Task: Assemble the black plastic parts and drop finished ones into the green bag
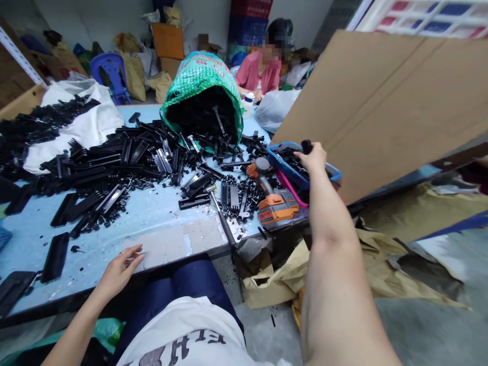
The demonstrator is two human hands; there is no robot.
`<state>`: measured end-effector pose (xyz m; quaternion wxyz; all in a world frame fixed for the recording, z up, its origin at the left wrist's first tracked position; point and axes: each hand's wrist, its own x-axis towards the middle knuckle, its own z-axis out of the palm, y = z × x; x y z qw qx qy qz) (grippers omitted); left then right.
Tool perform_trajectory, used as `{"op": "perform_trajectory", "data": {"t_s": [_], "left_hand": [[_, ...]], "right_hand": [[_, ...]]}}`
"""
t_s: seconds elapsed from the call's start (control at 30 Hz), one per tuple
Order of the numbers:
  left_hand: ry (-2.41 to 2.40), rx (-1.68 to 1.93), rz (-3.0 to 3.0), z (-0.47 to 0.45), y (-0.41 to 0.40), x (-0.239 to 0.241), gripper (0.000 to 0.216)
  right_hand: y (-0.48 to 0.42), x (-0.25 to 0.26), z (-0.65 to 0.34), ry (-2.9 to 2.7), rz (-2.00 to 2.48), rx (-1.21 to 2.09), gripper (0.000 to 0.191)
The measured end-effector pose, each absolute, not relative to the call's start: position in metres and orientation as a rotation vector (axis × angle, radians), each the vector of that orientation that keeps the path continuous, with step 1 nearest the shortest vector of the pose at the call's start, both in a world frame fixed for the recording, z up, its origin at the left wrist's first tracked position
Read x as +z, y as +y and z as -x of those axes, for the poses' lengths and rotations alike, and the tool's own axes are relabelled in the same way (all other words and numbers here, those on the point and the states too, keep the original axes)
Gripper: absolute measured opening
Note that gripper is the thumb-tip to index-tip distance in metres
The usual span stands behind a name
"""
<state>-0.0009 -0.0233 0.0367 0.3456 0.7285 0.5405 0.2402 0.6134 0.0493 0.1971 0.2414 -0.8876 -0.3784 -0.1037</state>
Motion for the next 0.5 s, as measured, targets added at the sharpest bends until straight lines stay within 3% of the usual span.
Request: {"op": "perform_trajectory", "data": {"t_s": [0.2, 0.37, 0.5], "left_hand": [[1.652, 0.692, -1.891, 0.036, -0.023, 0.024, 0.048], [2.119, 0.732, -1.953, 0.076, -0.015, 0.021, 0.039], [2.473, 0.699, -1.869, 0.092, 0.010, 0.027, 0.035]], "right_hand": [[0.054, 0.194, -0.585, -0.862, 2.286, -0.451, 0.076], [0.026, 0.174, -0.486, -1.402, 1.896, -0.492, 0.074], [0.000, 0.133, -0.384, -1.866, 1.726, 0.036, 0.072]]}}
